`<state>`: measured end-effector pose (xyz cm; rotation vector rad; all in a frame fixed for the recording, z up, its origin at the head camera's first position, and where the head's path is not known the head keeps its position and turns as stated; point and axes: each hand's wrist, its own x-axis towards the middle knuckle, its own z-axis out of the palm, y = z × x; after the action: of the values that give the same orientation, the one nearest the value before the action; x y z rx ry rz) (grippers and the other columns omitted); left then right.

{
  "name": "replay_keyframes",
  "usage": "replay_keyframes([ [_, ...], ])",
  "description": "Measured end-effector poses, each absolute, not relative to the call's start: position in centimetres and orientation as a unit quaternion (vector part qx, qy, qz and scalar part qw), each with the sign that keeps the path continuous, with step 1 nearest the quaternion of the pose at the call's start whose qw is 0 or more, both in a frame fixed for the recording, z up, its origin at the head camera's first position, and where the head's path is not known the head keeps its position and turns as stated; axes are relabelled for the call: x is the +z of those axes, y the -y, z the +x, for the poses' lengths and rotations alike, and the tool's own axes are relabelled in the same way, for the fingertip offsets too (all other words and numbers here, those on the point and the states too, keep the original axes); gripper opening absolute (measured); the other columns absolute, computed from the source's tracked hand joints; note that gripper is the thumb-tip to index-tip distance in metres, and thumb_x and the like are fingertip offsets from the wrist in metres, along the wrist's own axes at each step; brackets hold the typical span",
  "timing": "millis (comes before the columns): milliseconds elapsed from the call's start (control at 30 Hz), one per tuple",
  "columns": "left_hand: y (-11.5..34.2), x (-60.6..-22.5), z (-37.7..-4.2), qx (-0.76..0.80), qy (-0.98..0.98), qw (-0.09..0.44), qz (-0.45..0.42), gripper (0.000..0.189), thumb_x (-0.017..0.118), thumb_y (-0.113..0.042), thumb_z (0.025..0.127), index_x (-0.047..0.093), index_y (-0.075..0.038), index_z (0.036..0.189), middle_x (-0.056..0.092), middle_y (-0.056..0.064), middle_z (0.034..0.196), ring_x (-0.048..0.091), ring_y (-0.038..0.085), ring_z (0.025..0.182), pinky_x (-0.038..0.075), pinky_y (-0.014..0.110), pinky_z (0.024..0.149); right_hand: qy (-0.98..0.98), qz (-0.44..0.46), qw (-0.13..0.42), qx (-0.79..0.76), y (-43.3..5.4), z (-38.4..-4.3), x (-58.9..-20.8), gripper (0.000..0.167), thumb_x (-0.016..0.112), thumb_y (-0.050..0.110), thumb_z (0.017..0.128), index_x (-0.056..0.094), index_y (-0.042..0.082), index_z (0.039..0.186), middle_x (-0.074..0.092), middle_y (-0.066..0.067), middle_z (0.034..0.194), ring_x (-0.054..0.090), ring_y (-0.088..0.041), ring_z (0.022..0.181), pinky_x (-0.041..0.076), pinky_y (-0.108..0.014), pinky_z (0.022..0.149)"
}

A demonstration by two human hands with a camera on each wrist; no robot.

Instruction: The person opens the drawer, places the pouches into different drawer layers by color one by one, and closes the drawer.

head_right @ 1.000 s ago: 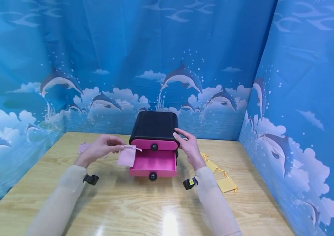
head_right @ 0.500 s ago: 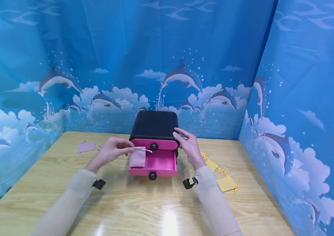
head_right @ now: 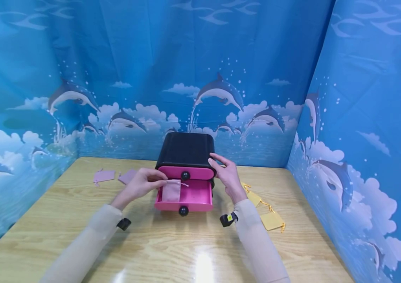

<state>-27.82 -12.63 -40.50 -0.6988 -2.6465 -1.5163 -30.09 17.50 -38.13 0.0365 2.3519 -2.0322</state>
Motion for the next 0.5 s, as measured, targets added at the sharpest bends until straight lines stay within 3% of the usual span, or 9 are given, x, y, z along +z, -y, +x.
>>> replay_keyframes([
  [167,11.9,-40.7,-27.7,-0.465,0.859,0.025,-0.215,0.008,0.074,-0.017,0.089,0.077,-0.014,0.095,0.075,0.002,0.091,0.067,0.011,0.078,0.056,0.026,0.066,-0.757,0.012,0.014,-0.653,-17.5,-30.2,-38.2,0.052,0.066,0.045,0.092,0.056,0.027,0.140,0.039,0.000,0.155,0.046,-0.025,0.136,0.049,-0.045,0.102],
  [500,9.9,-41.1,-26.9,-0.364,0.907,0.076,-0.198,0.006,0.077,-0.015,0.085,0.078,-0.017,0.091,0.073,-0.004,0.086,0.063,0.009,0.078,0.057,0.028,0.072,-0.755,0.015,0.017,-0.656,-17.5,-30.3,-38.3,0.048,0.065,0.043,0.093,0.057,0.029,0.139,0.041,0.001,0.154,0.051,-0.025,0.132,0.050,-0.044,0.101],
])
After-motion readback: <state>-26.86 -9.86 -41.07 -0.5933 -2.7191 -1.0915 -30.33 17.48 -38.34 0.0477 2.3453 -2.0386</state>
